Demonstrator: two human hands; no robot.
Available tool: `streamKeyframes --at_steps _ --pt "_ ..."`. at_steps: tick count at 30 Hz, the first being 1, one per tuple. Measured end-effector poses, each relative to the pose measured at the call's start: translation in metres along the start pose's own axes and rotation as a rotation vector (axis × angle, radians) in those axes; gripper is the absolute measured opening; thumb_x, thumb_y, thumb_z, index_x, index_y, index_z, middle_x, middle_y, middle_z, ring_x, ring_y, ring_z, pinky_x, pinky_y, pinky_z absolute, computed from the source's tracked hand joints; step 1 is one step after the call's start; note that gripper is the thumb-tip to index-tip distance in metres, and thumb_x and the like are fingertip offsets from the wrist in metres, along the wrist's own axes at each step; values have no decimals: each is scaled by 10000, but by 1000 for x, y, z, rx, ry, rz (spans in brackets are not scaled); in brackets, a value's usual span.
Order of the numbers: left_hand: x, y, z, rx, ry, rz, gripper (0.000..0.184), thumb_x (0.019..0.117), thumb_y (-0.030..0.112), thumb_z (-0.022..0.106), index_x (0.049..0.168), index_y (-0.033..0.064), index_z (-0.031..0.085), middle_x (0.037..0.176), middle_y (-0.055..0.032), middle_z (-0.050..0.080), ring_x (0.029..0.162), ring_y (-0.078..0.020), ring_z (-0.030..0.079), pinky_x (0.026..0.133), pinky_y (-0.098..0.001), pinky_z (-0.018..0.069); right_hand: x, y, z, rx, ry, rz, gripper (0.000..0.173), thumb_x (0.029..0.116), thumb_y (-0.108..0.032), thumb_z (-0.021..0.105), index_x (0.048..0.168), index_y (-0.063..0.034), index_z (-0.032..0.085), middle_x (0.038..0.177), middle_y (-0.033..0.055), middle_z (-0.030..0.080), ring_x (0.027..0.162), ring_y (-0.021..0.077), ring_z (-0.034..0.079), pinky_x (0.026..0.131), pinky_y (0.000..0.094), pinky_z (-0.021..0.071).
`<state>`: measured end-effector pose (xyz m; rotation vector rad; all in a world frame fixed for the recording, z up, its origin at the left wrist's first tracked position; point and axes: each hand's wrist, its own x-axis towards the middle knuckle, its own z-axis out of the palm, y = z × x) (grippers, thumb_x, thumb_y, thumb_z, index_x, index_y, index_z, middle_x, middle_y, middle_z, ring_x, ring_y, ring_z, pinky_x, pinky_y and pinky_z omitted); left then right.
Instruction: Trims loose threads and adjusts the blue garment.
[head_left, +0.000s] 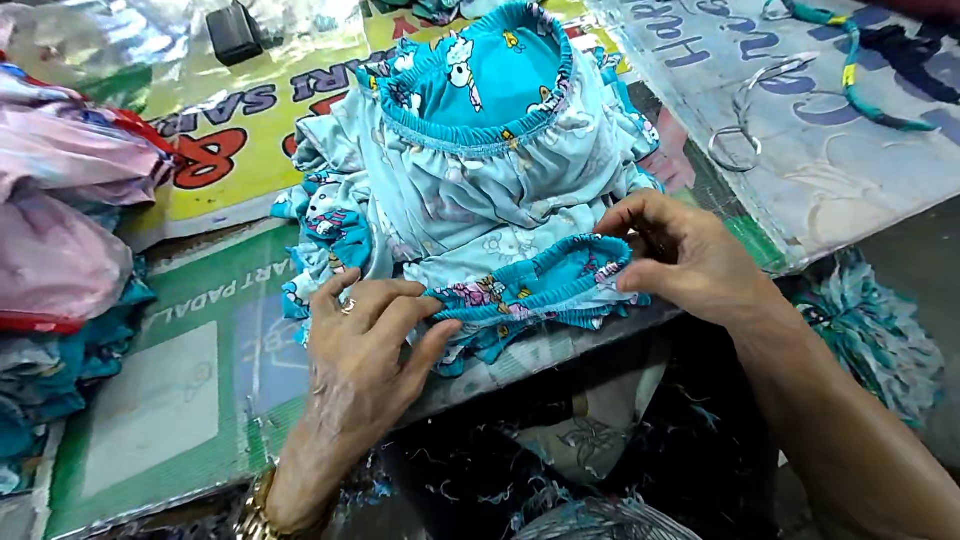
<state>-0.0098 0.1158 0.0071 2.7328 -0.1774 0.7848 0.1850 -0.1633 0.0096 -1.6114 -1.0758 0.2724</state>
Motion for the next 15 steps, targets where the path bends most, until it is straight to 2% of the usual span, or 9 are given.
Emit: streamKeyframes --at_steps 2,5,7,8,9,11,13,14,15 --pt "-1 2 -1 -1 2 6 310 1023 367 615 964 75 702 999 -102 684 1024 -194 649 1136 -527 316 -2 -2 1 -37 -11 -27 432 820 -235 832 1171 -76 635 1003 -42 653 750 -24 596 615 105 518" --pt "-2 6 -10 -53 34 12 241 1018 355 637 1007 117 672 1002 -46 661 1049 -140 636 1159 -485 322 -4 -8 -2 -118 30 -106 161 888 -109 757 1019 -41 691 892 -15 675 743 -11 618 647 116 527" --pt "6 -2 -30 -82 93 5 176 1013 317 649 1077 154 660 1074 7 676 1122 -116 639 1152 -444 399 7 -26 -14 -92 48 -171 107 940 -115 711 1016 -44 686 877 -50 667 734 -37 606 641 107 524" --pt "16 -10 -43 -67 127 9 189 1008 289 658 1114 132 662 1111 -17 690 1142 -147 650 1113 -441 459 20 -39 -22 -105 74 -215 116 959 -138 690 1029 -46 679 879 -76 663 733 -58 596 645 106 519" --pt "31 -20 -57 -34 145 17 228 1008 249 657 1148 69 667 1132 -93 692 1131 -207 655 1042 -444 503 37 -51 -29 -133 111 -255 117 971 -161 673 1035 -64 671 883 -111 654 736 -83 588 651 104 519" --pt "81 -37 -73 58 173 37 293 1025 244 631 1181 -2 665 1137 -204 671 1094 -303 640 956 -472 511 84 -68 -36 -151 217 -323 43 964 -139 680 968 -96 673 841 -126 640 716 -73 590 648 135 529" --pt "132 -38 -68 113 190 -21 342 1045 279 582 1157 -38 646 1117 -255 651 1059 -350 629 942 -518 493 138 -65 -33 -177 367 -342 122 899 -65 747 795 -66 683 707 -54 644 662 -3 634 644 208 573" --pt "151 -36 -59 136 165 -78 355 1053 280 556 1166 -48 631 1119 -273 643 1038 -374 629 926 -546 489 163 -56 -30 -279 418 -319 151 899 -95 759 777 -43 685 681 -20 620 645 29 608 637 243 538" --pt "163 -38 -44 145 124 -137 354 1052 258 542 1194 -59 615 1132 -291 644 1042 -416 634 922 -590 479 183 -41 -26 -395 416 -249 163 920 -164 751 836 -30 713 723 32 651 687 101 634 678 323 549"
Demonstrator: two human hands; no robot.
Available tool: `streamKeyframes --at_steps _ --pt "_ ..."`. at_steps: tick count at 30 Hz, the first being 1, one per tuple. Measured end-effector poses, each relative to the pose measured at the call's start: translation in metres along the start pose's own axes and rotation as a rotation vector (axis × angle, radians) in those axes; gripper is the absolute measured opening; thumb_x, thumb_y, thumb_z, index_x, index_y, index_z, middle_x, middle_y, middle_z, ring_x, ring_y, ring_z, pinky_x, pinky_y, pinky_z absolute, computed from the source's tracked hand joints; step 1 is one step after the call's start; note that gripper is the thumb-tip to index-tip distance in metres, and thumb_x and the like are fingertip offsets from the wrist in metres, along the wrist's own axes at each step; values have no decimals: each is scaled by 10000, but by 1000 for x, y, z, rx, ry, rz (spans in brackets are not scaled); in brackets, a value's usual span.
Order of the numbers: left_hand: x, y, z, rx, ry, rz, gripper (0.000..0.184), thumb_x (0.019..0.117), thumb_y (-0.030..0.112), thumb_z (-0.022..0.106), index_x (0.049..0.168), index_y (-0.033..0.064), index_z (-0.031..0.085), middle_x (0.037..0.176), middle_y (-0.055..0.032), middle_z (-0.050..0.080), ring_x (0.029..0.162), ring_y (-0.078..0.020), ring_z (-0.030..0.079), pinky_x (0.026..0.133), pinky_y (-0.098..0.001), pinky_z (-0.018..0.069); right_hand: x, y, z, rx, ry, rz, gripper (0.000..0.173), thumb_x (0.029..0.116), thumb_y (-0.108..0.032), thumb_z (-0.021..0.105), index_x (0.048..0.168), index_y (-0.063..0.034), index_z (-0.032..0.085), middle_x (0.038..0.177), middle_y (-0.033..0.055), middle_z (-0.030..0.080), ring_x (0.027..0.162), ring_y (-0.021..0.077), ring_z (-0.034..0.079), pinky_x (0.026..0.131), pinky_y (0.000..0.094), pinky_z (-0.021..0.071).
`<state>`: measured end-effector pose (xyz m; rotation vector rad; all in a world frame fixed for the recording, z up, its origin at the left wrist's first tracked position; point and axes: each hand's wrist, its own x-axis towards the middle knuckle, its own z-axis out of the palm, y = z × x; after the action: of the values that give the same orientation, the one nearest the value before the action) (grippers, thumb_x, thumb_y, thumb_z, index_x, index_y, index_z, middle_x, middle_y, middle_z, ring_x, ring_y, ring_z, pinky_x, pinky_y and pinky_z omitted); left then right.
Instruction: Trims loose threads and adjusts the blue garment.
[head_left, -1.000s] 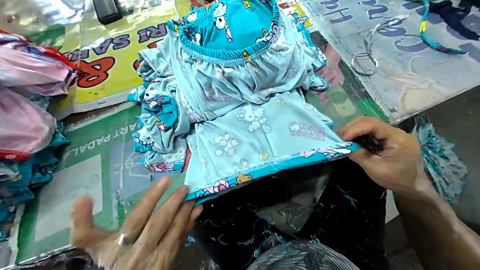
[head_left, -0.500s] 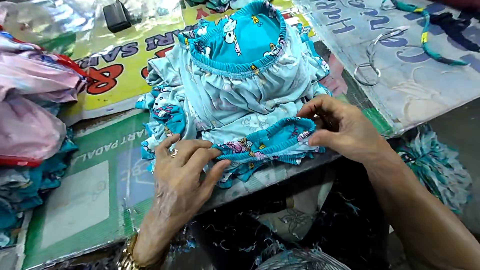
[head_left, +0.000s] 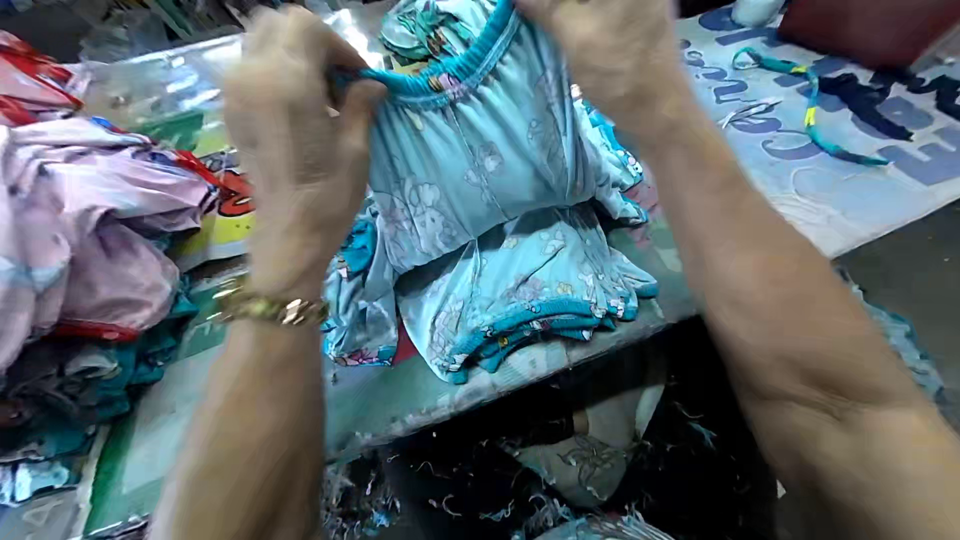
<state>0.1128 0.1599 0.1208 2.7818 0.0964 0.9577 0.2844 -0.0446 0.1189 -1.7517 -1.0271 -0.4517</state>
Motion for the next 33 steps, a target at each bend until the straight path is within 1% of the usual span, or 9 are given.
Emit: streamKeyframes --at_steps 3,7,11,14,16,22,26,29,33 --pt "-2 -10 67 -59 -166 -231 354 1063 193 508 1310 -59 539 1147 -306 658 1041 -486 665 887 -684 501 -9 34 40 -257 -308 228 308 1027 -236 569 1249 -28 620 1078 171 709 1010 341 702 884 581 546" --pt "-22 -27 70 -181 -160 -280 374 1050 228 543 1331 -17 513 1067 -239 680 956 -386 683 855 -602 526 -39 19 20 -278 -165 235 502 991 -346 663 1369 -38 545 1221 177 655 1018 320 689 842 539 563" --pt "-91 9 3 -73 -144 -80 418 1038 264 592 1356 -1 531 1320 -239 591 1181 -405 601 983 -599 473 -101 -26 -30 -207 -320 -184 439 929 -365 745 1119 18 649 991 152 639 710 216 605 577 383 515" --pt "-157 26 7 -124 -188 119 451 954 505 656 1062 68 691 956 -124 696 882 -271 675 771 -475 549 -150 -29 -23 -215 -576 -372 311 860 -411 775 964 -124 714 956 64 653 624 171 628 451 339 486" --pt "-184 33 16 -65 -289 185 462 957 543 625 1140 122 677 1007 -109 699 923 -288 687 783 -476 546 -162 -19 -15 -210 -639 -402 218 918 -344 726 966 -131 715 940 56 645 623 170 624 448 326 474" --pt "-173 50 2 -173 -89 81 162 1008 160 582 1086 73 694 984 -94 687 886 -135 659 768 -244 533 -147 -15 -33 -101 -565 -359 118 889 -92 689 1002 -71 715 918 67 690 698 164 667 542 332 532" --pt "-159 81 15 -62 -35 248 139 1000 121 611 1099 72 695 966 -129 678 915 -261 647 807 -380 509 -144 -11 -75 -74 -486 -240 108 960 -98 632 990 -30 711 896 34 668 768 46 620 693 182 544" --pt "-167 69 34 10 -167 356 180 1014 103 563 1124 77 703 993 -149 692 894 -319 674 759 -466 521 -171 5 -74 -109 -554 -172 91 904 -79 658 971 -63 718 896 24 693 776 93 666 697 275 585" --pt "-186 57 17 -16 -120 359 201 1049 144 535 1217 113 640 1007 -130 656 894 -286 617 809 -422 462 -200 -1 -59 -148 -577 -167 66 931 -115 649 970 -79 687 866 29 672 698 125 654 561 298 535"
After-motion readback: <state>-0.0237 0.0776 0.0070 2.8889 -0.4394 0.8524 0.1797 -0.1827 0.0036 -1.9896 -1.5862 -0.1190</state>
